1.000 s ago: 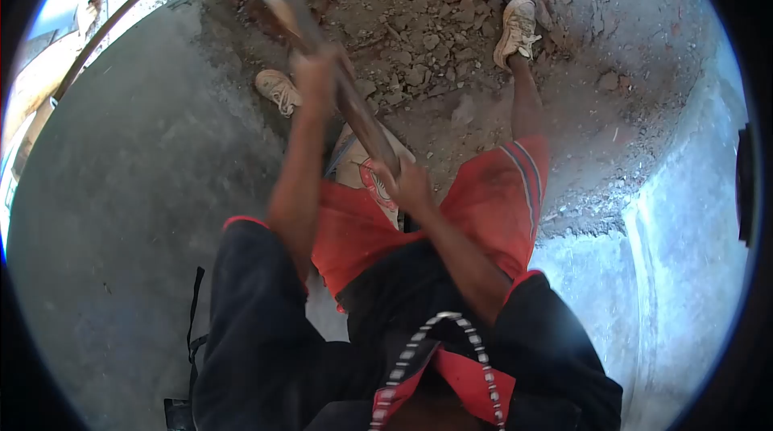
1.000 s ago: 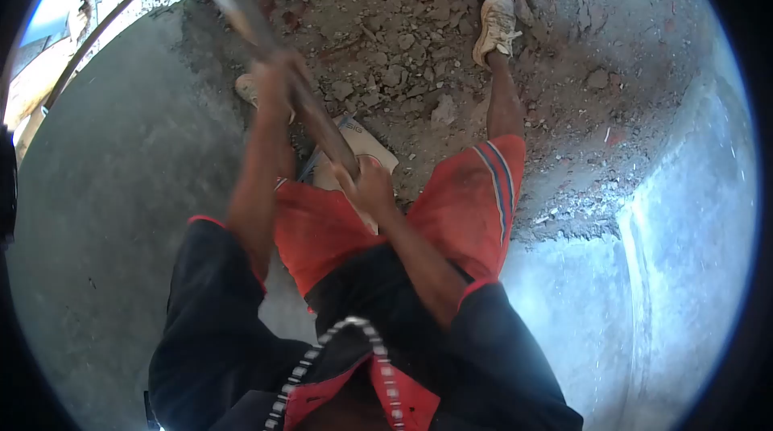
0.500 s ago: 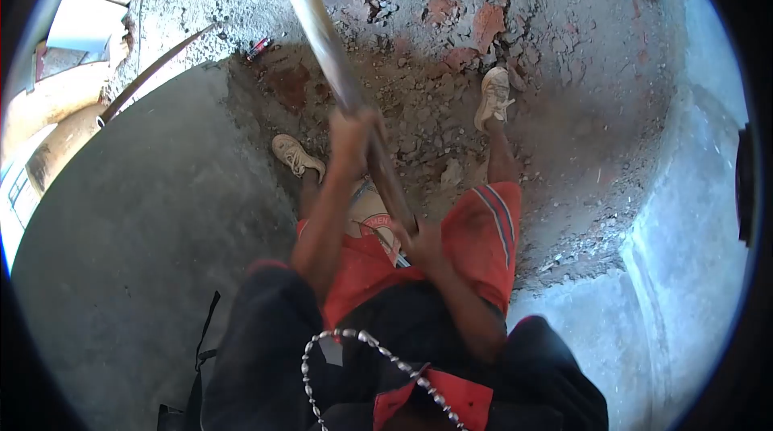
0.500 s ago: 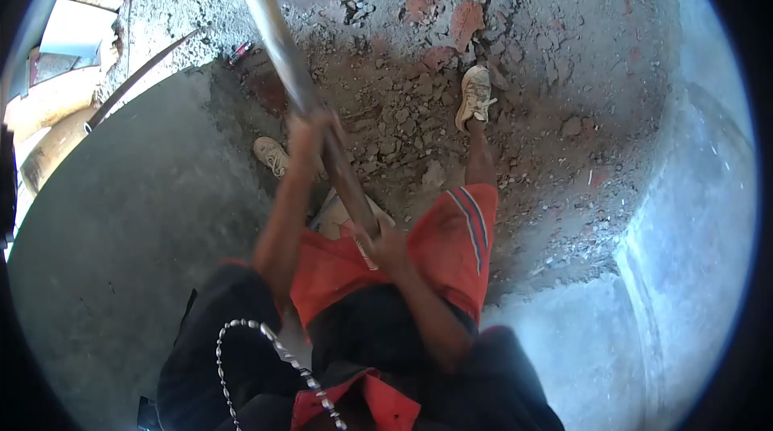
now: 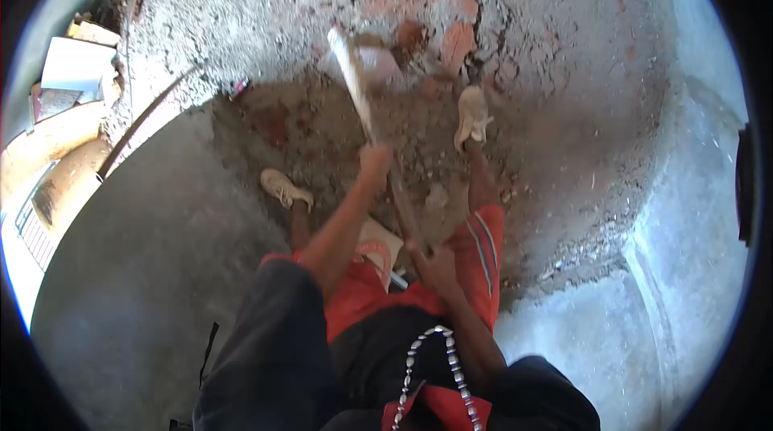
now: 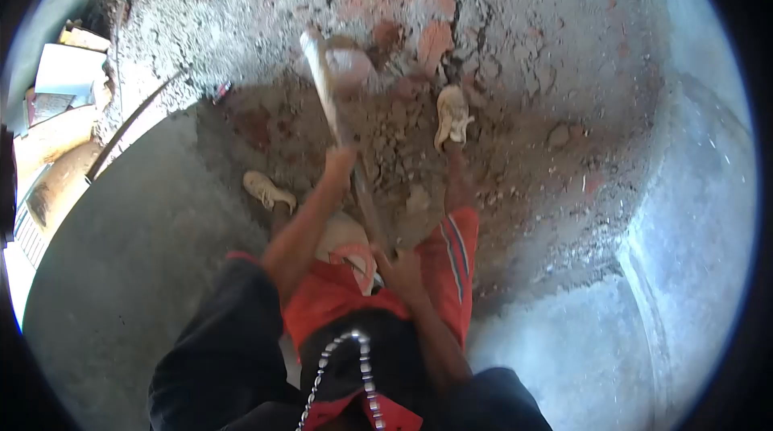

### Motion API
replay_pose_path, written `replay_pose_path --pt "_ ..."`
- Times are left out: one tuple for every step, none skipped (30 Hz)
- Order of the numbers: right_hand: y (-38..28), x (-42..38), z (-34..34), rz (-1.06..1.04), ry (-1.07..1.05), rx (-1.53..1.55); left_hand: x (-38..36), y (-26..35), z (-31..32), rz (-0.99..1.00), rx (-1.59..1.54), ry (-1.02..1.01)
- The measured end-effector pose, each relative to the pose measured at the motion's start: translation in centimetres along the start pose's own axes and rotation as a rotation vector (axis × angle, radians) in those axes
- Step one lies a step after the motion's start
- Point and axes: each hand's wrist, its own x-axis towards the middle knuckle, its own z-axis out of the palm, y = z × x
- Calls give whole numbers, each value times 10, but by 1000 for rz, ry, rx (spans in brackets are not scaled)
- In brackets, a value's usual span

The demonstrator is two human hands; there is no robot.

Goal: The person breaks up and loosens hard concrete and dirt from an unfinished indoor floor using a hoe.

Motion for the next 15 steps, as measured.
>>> replay_pose_path --pt "-5 -15 -11 56 -74 -3 -51 18 0 73 16 33" --pt "-7 -14 -10 -43 -12 -38 -78 27 -1 134 37 70" --pt "-8 -7 -6 -142 66 -70 -80 40 -4 229 14 20" --pt "-11 2 -3 -242 153 -105 -74 58 -12 328 -11 -38" --pt "-18 26 -1 -372 216 -118 -66 79 -19 424 -36 -97" --pt "-35 57 0 -494 269 -132 -71 120 -18 584 -19 -62" --pt "-90 76 -20 -401 122 -73 -75 163 -19 804 52 -82" --pt "-121 110 -23 -537 107 124 -86 208 -18 909 147 -73" --pt "-150 137 -25 -637 263 -8 -70 254 -16 976 159 -31" --pt "-184 164 -36 -708 154 136 -44 298 -23 1118 206 -167" --pt "-211 186 -40 -689 241 36 -44 332 -13 1210 133 -261" --pt "-226 200 -36 -656 324 -63 -14 377 -23 1416 327 -508" --pt "-227 199 -24 -515 230 4 42 401 -19 932 147 -454" --pt "-230 195 -16 -381 147 66 73 392 -18 994 382 -422" --pt "-237 195 -17 -271 81 124 88 366 -14 1095 650 -350"
